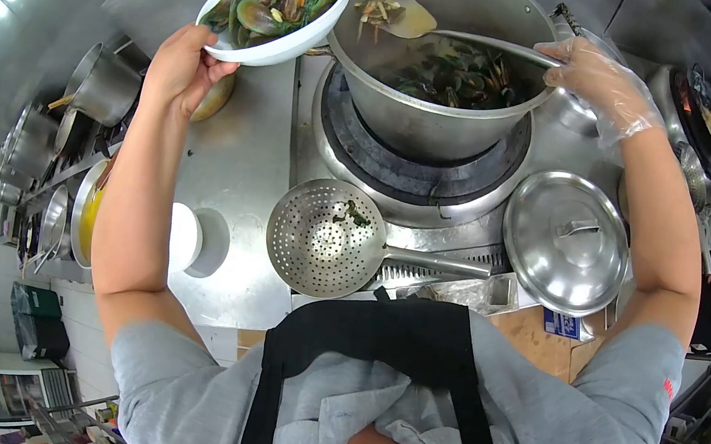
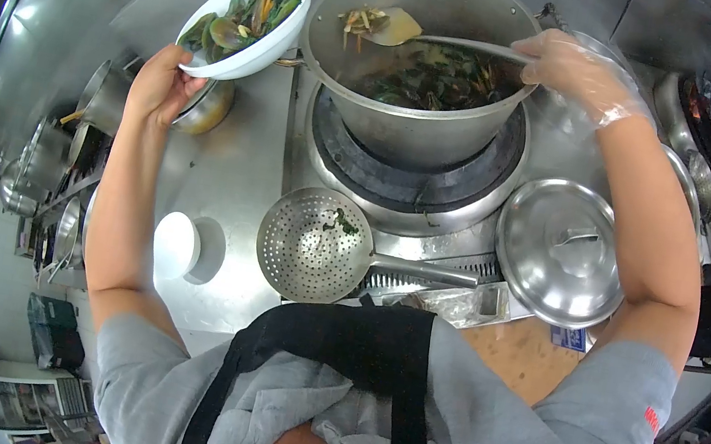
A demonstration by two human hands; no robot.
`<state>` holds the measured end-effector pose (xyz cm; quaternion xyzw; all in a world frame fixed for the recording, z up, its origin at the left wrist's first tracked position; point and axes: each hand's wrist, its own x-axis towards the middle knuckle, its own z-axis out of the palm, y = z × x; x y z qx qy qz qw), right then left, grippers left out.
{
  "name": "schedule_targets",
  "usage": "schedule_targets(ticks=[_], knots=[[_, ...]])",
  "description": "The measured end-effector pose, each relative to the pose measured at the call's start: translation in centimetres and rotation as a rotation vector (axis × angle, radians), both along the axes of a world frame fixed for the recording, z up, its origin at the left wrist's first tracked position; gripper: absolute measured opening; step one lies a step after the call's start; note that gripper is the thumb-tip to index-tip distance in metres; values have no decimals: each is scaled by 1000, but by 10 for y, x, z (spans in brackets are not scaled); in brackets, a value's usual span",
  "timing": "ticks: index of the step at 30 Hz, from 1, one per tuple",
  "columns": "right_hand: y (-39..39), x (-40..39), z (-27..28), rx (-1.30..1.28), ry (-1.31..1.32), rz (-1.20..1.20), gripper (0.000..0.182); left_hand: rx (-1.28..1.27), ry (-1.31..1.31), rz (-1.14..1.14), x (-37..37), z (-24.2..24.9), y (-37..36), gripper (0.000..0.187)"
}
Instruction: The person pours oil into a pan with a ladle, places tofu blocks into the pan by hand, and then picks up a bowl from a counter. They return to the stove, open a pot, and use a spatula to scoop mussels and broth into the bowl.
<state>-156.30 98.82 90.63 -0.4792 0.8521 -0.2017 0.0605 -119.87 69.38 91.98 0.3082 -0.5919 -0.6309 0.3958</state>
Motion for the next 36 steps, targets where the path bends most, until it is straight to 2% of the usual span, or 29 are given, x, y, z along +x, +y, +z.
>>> schedule_targets(ticks=[3, 6, 8, 9, 10, 12, 13, 16, 17, 26, 28, 31, 32, 34, 35, 36], knots=[[12, 3, 14, -44, 32, 35, 48, -3, -43, -22, -7, 4, 2, 8], [29, 14, 36, -93, 50, -47, 51, -15, -53, -39, -15, 6, 3, 8], [36, 8, 50, -38, 26, -83, 49, -20, -51, -42, -24, 7, 6, 8], [34, 1, 56, -24, 145, -59, 44, -20, -69, -60, -29, 7, 6, 8], [38, 0, 61, -25, 152, -58, 44, -18, -87, -77, -33, 7, 9, 9], [50, 18, 89, -78, 215, -189, 40, -21, -91, -72, -45, 9, 22, 11], [54, 13, 104, 19, 220, -203, 46, -5, -112, -47, -51, 8, 26, 12], [67, 28, 136, 5, 227, -250, 41, 19, -133, -64, -67, -3, 20, 17], [63, 34, 144, 65, 340, -288, 41, 26, -153, -82, -72, -4, 24, 17], [87, 6, 190, 8, 419, -247, 46, 61, -146, -92, -98, -19, 42, 17], [89, 3, 192, 26, 323, -141, 48, 50, -157, -96, -100, -19, 43, 17], [86, 36, 184, 28, 468, -233, 49, 50, -188, -114, -102, -19, 46, 17], [84, 71, 183, 26, 467, -232, 49, 48, -183, -118, -102, -19, 46, 17], [82, 151, 181, 116, 717, -242, 36, 47, -181, -119, -101, -19, 46, 17], [81, 157, 180, 116, 716, -240, 36, 46, -177, -127, -101, -19, 47, 18], [80, 161, 178, 123, 838, -285, 37, 45, -172, -135, -101, -18, 47, 18]])
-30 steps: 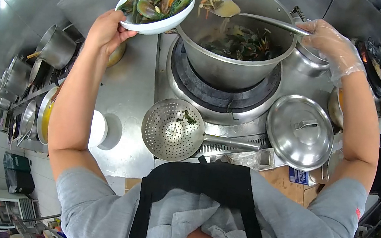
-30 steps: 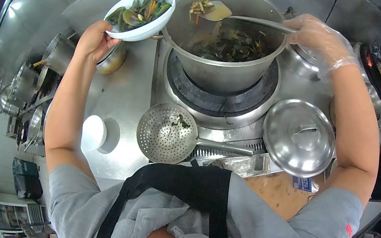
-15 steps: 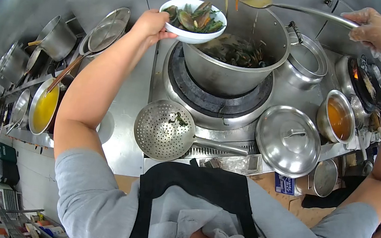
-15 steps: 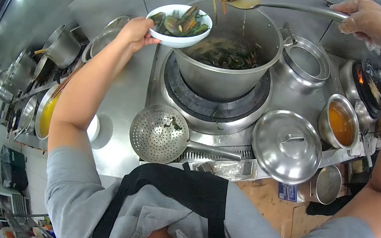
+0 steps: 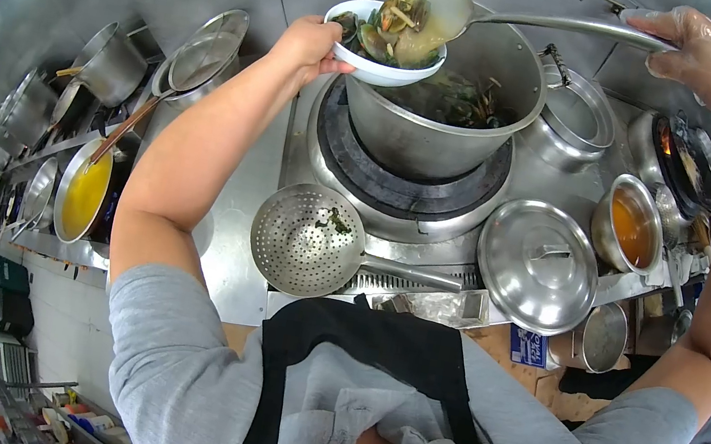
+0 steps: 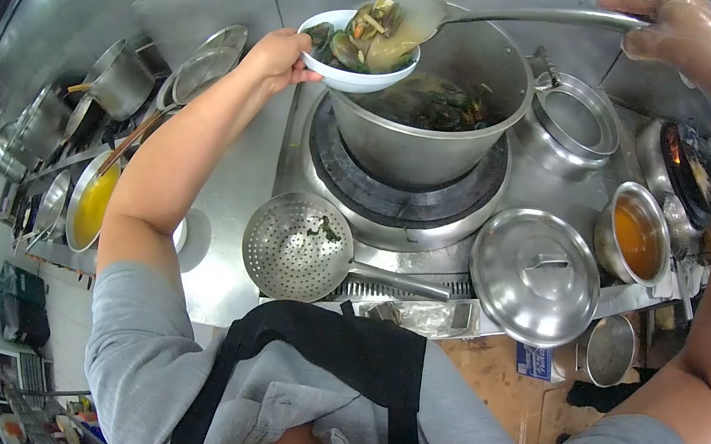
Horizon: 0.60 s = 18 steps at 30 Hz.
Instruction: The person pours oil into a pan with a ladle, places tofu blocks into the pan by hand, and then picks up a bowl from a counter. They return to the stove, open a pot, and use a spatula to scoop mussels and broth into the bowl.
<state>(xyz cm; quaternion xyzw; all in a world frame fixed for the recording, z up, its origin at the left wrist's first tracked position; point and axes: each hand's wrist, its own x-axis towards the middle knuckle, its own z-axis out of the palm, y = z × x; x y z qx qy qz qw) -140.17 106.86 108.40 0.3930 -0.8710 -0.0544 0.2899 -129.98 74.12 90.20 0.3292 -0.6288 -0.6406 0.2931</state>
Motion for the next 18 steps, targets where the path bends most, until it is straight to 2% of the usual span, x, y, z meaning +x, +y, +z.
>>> schedule_targets(ticks=[1, 2, 4, 5, 7, 8, 10, 15, 17, 18], knots=[[-2, 5, -2, 7, 124, -39, 39, 0, 0, 3, 0, 1, 1, 18], [-7, 15, -7, 7, 124, -36, 39, -1, 3, 2, 1, 1, 2, 18], [-20, 32, -15, 83, 483, -204, 36, -4, 6, 4, 2, -1, 0, 18], [-19, 28, -15, 83, 483, -200, 36, -10, 11, 6, 1, -3, -3, 22], [-16, 9, -13, 100, 559, -25, 30, -18, 18, 10, 2, -6, -8, 26], [-12, -2, -11, 99, 559, -23, 30, -16, 29, 17, 3, -7, -7, 27], [-6, -19, -8, 4, 722, 218, 26, -16, 41, 25, 6, -6, -4, 28], [-3, -17, -5, 23, 718, 138, 23, -35, 79, 41, 17, -2, 0, 27], [2, -39, -6, 32, 687, 142, 24, -35, 78, 47, 24, -2, -1, 27], [2, -68, -7, -17, 548, 150, 35, -35, 76, 47, 28, -1, -2, 28]])
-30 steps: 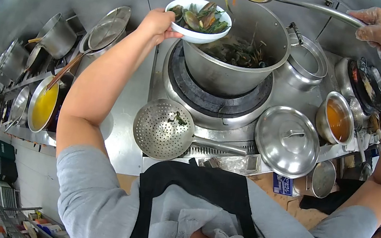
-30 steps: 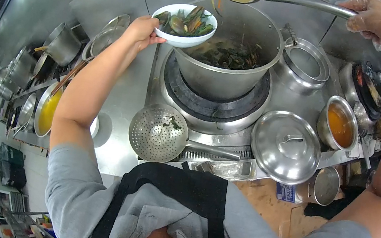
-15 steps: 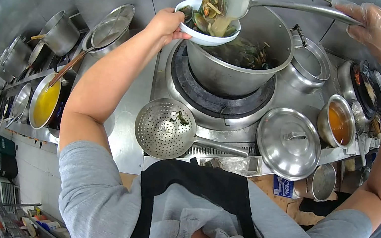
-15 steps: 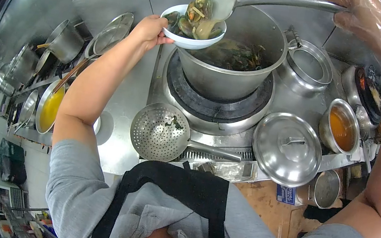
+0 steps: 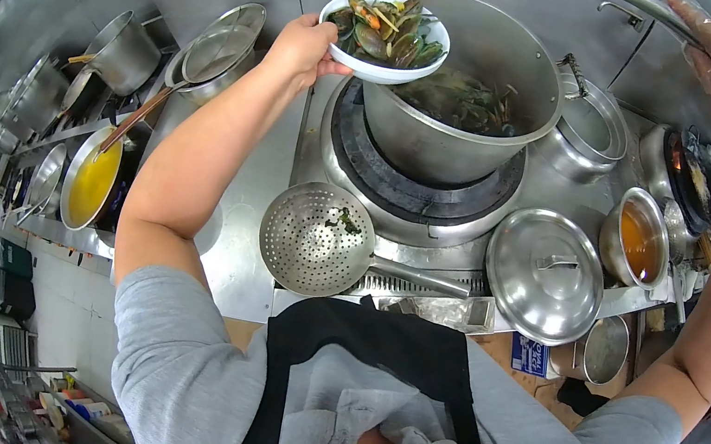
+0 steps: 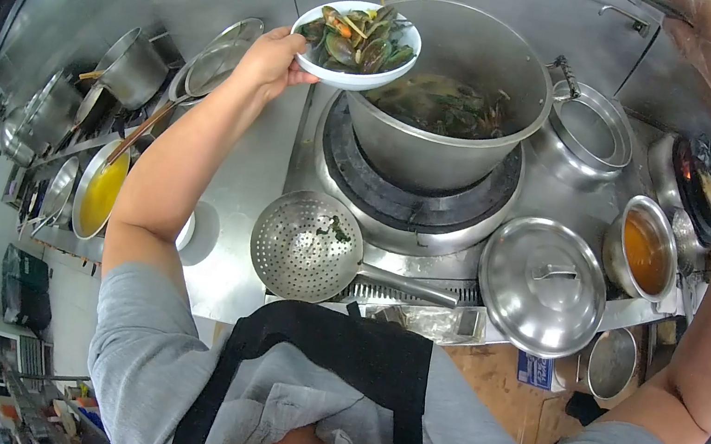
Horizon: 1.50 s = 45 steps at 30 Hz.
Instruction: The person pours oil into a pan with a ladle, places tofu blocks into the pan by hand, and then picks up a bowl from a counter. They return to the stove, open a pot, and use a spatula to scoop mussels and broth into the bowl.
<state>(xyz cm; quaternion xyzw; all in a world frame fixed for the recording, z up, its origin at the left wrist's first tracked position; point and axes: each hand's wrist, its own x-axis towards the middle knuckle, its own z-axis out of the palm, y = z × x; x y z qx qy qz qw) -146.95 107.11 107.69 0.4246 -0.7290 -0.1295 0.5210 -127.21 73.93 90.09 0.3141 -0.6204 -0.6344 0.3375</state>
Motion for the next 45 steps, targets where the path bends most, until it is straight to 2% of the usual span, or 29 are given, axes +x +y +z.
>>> schedule_targets(ticks=[1, 5, 9, 10, 11, 12, 14, 16, 20, 22, 24, 26, 28, 32, 34, 35, 37, 40, 44, 45], knots=[[-1, -20, -2, -34, -144, 18, 46, 1, -3, 1, 4, 0, 0, 28], [-9, -42, -25, -71, -369, 25, 42, -8, 36, 15, 23, 4, 1, 22], [-45, -51, -59, 105, -658, 80, 39, -11, 25, -2, 36, 5, -3, 15], [-57, -68, -70, 140, -805, 106, 39, -9, 24, -3, 37, 4, -6, 16], [-74, -62, -77, 238, -796, 14, 41, -25, 22, -10, 38, 1, -8, 17], [-85, -72, -92, 300, -791, 63, 41, -26, 16, -14, 38, -1, -8, 17], [-105, -86, -122, 356, -789, 111, 42, -6, -10, -1, 39, -4, -7, 35], [-123, -90, -143, 408, -915, 111, 39, -6, -30, -4, 38, -3, 0, 35], [-146, -98, -170, 502, -976, 54, 39, 19, -47, -11, 37, -7, -1, 36], [-151, -106, -184, 498, -791, 150, 43, 36, -39, 0, 37, -8, -4, 37], [-150, -109, -191, 481, -800, 144, 45, 32, -30, -14, 37, -11, -6, 37], [-147, -108, -192, 463, -801, 140, 47, 27, -16, -24, 37, -12, -5, 37], [-140, -100, -192, 394, -850, 127, 25, 19, -11, -13, 37, -11, -1, 30], [-132, -89, -188, 377, -927, 102, 26, 30, -14, -16, 35, -12, -3, 37], [-128, -77, -176, 380, -1103, 43, 47, 45, 3, 12, 33, -10, 0, 35], [-125, -79, -178, 376, -1103, 44, 47, 42, 3, 11, 33, -9, 1, 35], [-117, -88, -182, 250, -1113, 224, 43, 34, -26, -2, 32, -7, 2, 32], [-98, -69, -158, 208, -1134, 186, 45, 21, -17, 9, 30, -4, 9, 24], [-78, -47, -121, 152, -1157, 98, 45, 24, -1, -7, 29, -7, 6, 24], [-73, -46, -114, 151, -1096, 91, 44, 27, -3, 3, 28, -7, 6, 24]])
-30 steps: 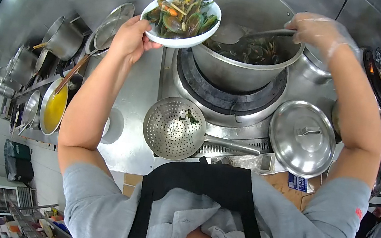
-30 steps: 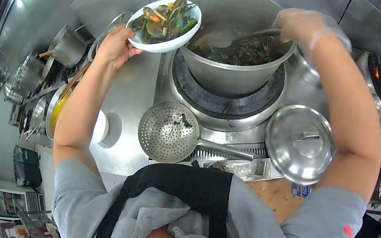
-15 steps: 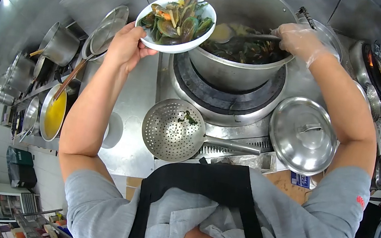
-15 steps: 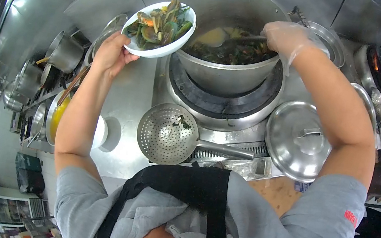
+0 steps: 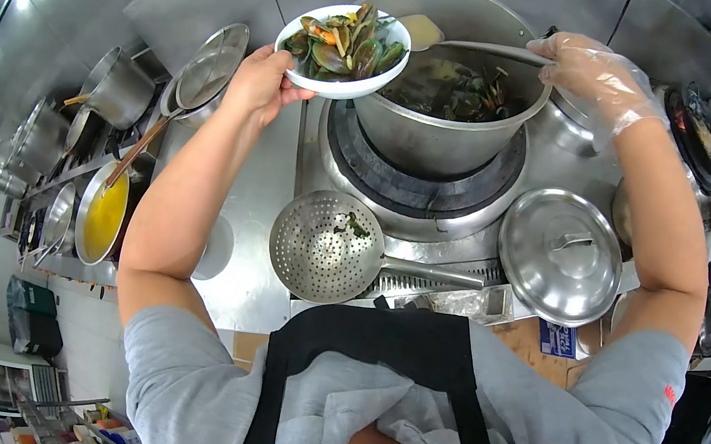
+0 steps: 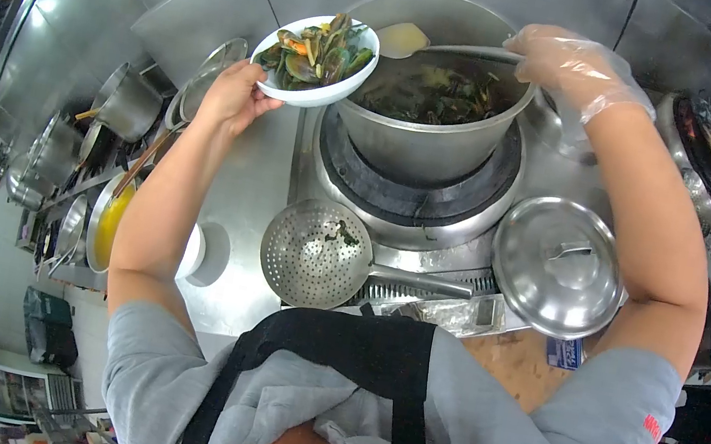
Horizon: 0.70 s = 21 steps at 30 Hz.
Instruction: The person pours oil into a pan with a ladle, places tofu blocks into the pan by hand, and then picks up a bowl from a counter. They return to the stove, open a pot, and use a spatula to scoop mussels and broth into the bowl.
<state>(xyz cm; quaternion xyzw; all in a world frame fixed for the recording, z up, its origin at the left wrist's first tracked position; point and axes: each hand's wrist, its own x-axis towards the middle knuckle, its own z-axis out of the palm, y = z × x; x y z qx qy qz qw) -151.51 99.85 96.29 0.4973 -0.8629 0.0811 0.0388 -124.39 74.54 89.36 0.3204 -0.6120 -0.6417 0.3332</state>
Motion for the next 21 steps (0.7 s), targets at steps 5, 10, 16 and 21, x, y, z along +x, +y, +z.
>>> schedule_targets(ticks=[5, 10, 16, 21], knots=[[28, 28, 41, -79, 55, -44, 40, 11, 5, 15, -2, 1, 1, 24], [42, 44, 74, -151, 55, -126, 41, 27, 10, -6, -1, 1, 0, 22], [61, 118, 107, -137, 397, -178, 32, 44, 33, -18, -3, 4, 1, 20], [64, 136, 102, -148, 706, -238, 27, 52, 34, -13, -5, 4, -1, 22]])
